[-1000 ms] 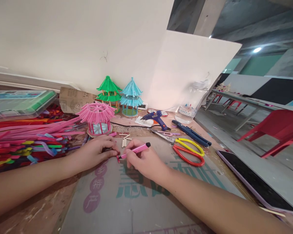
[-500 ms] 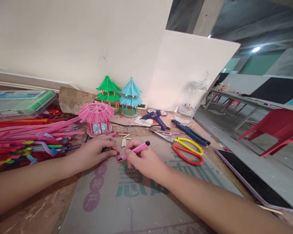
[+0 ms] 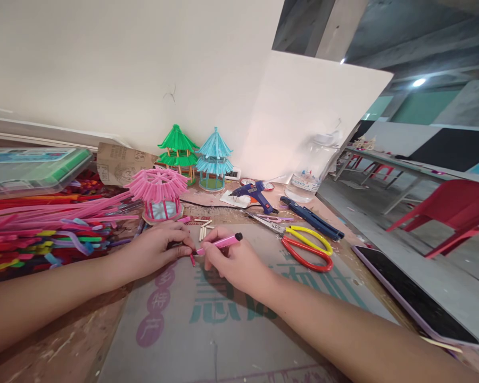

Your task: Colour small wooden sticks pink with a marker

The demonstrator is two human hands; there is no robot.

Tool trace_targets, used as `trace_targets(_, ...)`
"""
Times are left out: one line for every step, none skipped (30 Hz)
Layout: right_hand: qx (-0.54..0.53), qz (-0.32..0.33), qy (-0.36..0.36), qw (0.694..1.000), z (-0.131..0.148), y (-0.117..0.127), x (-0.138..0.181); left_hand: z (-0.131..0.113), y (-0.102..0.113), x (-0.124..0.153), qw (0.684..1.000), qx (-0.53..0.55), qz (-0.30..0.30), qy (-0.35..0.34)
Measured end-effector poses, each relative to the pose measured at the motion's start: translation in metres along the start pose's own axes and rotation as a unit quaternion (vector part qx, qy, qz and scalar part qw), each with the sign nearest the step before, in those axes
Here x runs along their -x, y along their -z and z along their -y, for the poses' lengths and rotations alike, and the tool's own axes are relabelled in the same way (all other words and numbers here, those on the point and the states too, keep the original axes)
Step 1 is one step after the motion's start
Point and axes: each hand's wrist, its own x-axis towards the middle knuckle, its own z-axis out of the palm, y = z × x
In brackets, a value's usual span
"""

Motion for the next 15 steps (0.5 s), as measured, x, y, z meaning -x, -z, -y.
trace_targets(0.000,0.000,-0.002,1.000,-0.0001,0.0001,-0.0001,0.0001,0.0000,-0.0002,1.000,-0.001,0.001,0.001)
trace_targets(-0.001,0.001,-0.003,1.000,-0.0003,0.0003,0.0000,0.0001,0.0000,-0.0003,1.000,-0.001,0.001,0.003)
trace_targets(-0.002,0.004,-0.004,1.000,-0.0004,0.0006,0.0001,-0.0001,0.0000,-0.0004,1.000,-0.002,0.002,0.006)
trace_targets(-0.004,0.009,-0.003,1.000,-0.0004,0.0009,0.0003,-0.0002,0.0000,-0.0004,1.000,-0.003,0.003,0.009)
trace_targets(-0.006,0.013,-0.001,1.000,-0.0004,0.0012,0.0004,-0.0003,0.0000,-0.0003,1.000,-0.002,0.003,0.010)
trace_targets(-0.007,0.015,0.002,1.000,-0.0004,0.0013,0.0005,-0.0004,0.0001,-0.0002,1.000,-0.001,0.003,0.010)
trace_targets(-0.008,0.015,0.003,1.000,-0.0003,0.0014,0.0006,-0.0003,0.0001,0.0000,1.000,0.001,0.003,0.009)
trace_targets(-0.008,0.014,0.003,1.000,-0.0003,0.0014,0.0005,-0.0002,0.0001,0.0001,1.000,0.003,0.003,0.008)
trace_targets(-0.007,0.012,0.002,1.000,-0.0002,0.0014,0.0004,0.0001,0.0000,0.0002,1.000,0.004,0.003,0.007)
trace_targets(-0.006,0.009,0.000,1.000,-0.0002,0.0013,0.0002,0.0005,-0.0001,0.0003,1.000,0.005,0.003,0.006)
trace_targets(-0.004,0.007,0.000,1.000,-0.0002,0.0012,0.0000,0.0008,-0.0002,0.0004,1.000,0.007,0.003,0.005)
trace_targets(-0.003,0.006,0.000,1.000,-0.0002,0.0012,-0.0002,0.0011,-0.0003,0.0004,1.000,0.007,0.004,0.004)
trace_targets(-0.002,0.008,0.001,1.000,-0.0002,0.0012,-0.0003,0.0014,-0.0004,0.0004,1.000,0.008,0.004,0.003)
trace_targets(-0.002,0.012,0.002,1.000,-0.0002,0.0013,-0.0003,0.0015,-0.0005,0.0004,1.000,0.008,0.004,0.003)
trace_targets(-0.002,0.016,0.001,1.000,-0.0001,0.0013,-0.0002,0.0014,-0.0006,0.0004,1.000,0.008,0.004,0.003)
